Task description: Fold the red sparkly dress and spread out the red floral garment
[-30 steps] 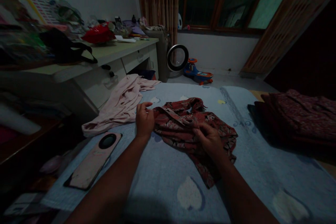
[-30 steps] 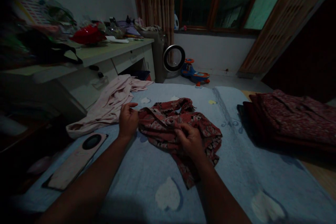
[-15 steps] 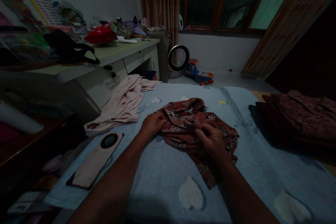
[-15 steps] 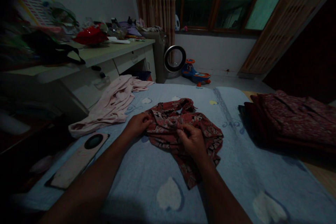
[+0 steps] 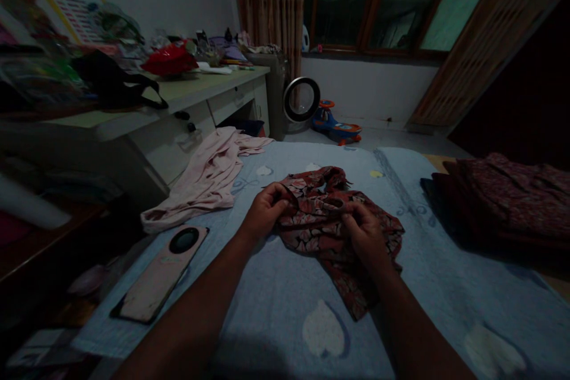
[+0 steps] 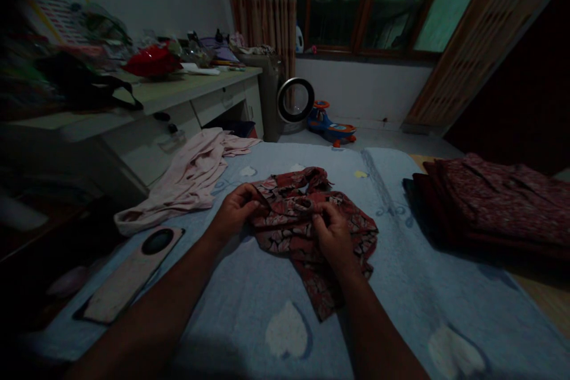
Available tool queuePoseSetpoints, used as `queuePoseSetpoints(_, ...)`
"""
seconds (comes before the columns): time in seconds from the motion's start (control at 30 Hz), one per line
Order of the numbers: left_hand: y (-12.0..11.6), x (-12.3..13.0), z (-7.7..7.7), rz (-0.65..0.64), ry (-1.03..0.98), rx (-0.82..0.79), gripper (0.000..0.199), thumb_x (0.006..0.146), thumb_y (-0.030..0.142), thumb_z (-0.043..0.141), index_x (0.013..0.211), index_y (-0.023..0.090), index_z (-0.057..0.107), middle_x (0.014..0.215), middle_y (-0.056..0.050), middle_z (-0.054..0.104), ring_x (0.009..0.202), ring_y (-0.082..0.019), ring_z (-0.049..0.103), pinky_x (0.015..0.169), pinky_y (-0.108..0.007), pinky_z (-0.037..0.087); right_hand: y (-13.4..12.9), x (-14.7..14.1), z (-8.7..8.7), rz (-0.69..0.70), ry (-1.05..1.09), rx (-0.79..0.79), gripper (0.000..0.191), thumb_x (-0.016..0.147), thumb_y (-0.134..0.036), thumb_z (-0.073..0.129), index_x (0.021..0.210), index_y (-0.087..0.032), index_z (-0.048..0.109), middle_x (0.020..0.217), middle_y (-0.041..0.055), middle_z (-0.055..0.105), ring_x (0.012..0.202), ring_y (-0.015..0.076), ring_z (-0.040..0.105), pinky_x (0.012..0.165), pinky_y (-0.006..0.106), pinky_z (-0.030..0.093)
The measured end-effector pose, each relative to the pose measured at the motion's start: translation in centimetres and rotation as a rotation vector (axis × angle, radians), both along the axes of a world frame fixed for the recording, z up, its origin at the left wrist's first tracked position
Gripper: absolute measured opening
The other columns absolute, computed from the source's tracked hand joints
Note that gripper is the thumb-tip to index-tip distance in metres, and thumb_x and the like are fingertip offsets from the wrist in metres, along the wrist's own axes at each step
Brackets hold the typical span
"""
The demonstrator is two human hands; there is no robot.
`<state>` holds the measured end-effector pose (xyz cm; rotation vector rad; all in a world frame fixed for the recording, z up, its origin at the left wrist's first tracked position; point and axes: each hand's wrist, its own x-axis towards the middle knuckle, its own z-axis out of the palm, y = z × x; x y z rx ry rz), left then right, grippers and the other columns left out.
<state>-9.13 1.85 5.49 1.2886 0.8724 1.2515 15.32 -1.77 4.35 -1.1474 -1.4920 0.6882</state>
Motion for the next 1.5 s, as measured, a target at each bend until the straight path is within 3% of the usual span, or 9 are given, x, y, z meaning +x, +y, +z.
queuePoseSetpoints(0.17,-0.6,1.0,-0.2,-0.135,-0.035,-0.004,0.021,0.079,0.028,0.067,0.091,0.020,0.052,0.083,0.001,0.062,0.066,-0.011,0.059,0.059,-0.021,0.048,-0.3,-0.1,0.0,0.095,-0.023,0.031,0.043,0.086,-0.021,0.050,0.128,-0.027,0.060,0.134,0.0018,0.060,0.127,0.0241,0.052,0.109,0.038,0.038)
queuePoseSetpoints(0.3,-1.1,1.8,-0.2,-0.222,0.095,0.071,0.016,0.082,0.026,0.062,0.094,0.019,0.054,0.081,0.001,0.059,0.069,-0.011,0.056,0.063,-0.021,0.044,-0.6,-0.6,0.0,0.224,-0.049,-0.021,0.055,0.083,-0.027,0.059,0.138,-0.027,0.053,0.137,0.0031,0.060,0.125,0.0271,0.055,0.107,0.040,0.042)
queuePoseSetpoints(0.43,-1.7,2.4,0.2,-0.167,0.263,0.234,0.006,0.081,0.020,0.056,0.088,0.018,0.057,0.079,0.001,0.058,0.074,-0.013,0.056,0.070,-0.024,0.044,-0.8,-1.2,0.0,0.273,-0.109,-0.018,0.068,0.075,-0.025,0.071,0.140,-0.027,0.052,0.140,0.0051,0.058,0.127,0.0284,0.055,0.107,0.041,0.043)
queuePoseSetpoints(0.73,-1.9,2.5,0.6,0.099,0.587,0.551,0.013,0.080,0.012,0.055,0.085,0.020,0.063,0.094,-0.004,0.066,0.095,-0.020,0.060,0.091,-0.037,0.043,-0.4,-1.4,-0.7,0.203,-0.138,0.000,0.037,0.081,-0.021,0.057,0.115,-0.023,0.071,0.109,0.0045,0.074,0.102,0.0239,0.069,0.092,0.037,0.053)
queuePoseSetpoints(1.03,-1.3,1.8,-0.3,0.215,0.817,0.598,0.016,0.080,0.015,0.057,0.092,0.022,0.063,0.096,-0.003,0.067,0.099,-0.023,0.059,0.092,-0.039,0.041,-0.1,-0.5,-0.4,0.122,-0.062,-0.050,0.026,0.084,-0.033,0.058,0.102,-0.021,0.073,0.085,0.0013,0.071,0.075,0.0175,0.064,0.071,0.028,0.051)
queuePoseSetpoints(1.27,-0.5,0.6,0.1,0.120,0.847,0.591,0.017,0.079,0.017,0.058,0.093,0.021,0.065,0.099,-0.005,0.067,0.102,-0.024,0.060,0.092,-0.039,0.042,-0.1,-0.4,0.0,0.114,0.017,-0.094,0.024,0.081,-0.034,0.061,0.098,-0.021,0.073,0.085,0.0007,0.070,0.077,0.0180,0.062,0.071,0.027,0.049)
queuePoseSetpoints(1.4,0.1,-0.1,-0.2,-0.061,0.680,0.465,0.020,0.087,0.028,0.053,0.099,0.019,0.068,0.102,-0.007,0.066,0.100,-0.022,0.061,0.091,-0.035,0.047,-0.1,-0.2,-0.2,0.104,0.091,-0.117,0.023,0.082,-0.035,0.061,0.098,-0.023,0.072,0.089,0.0006,0.070,0.082,0.0189,0.063,0.075,0.029,0.050)
queuePoseSetpoints(1.5,0.6,-0.5,-0.7,-0.098,0.575,0.380,0.031,0.093,0.025,0.040,0.105,0.019,0.069,0.113,-0.008,0.067,0.109,-0.022,0.061,0.099,-0.037,0.046,-0.1,0.0,-0.4,0.122,0.115,-0.122,0.021,0.083,-0.036,0.062,0.096,-0.024,0.072,0.090,0.0007,0.071,0.084,0.0197,0.063,0.077,0.030,0.050)
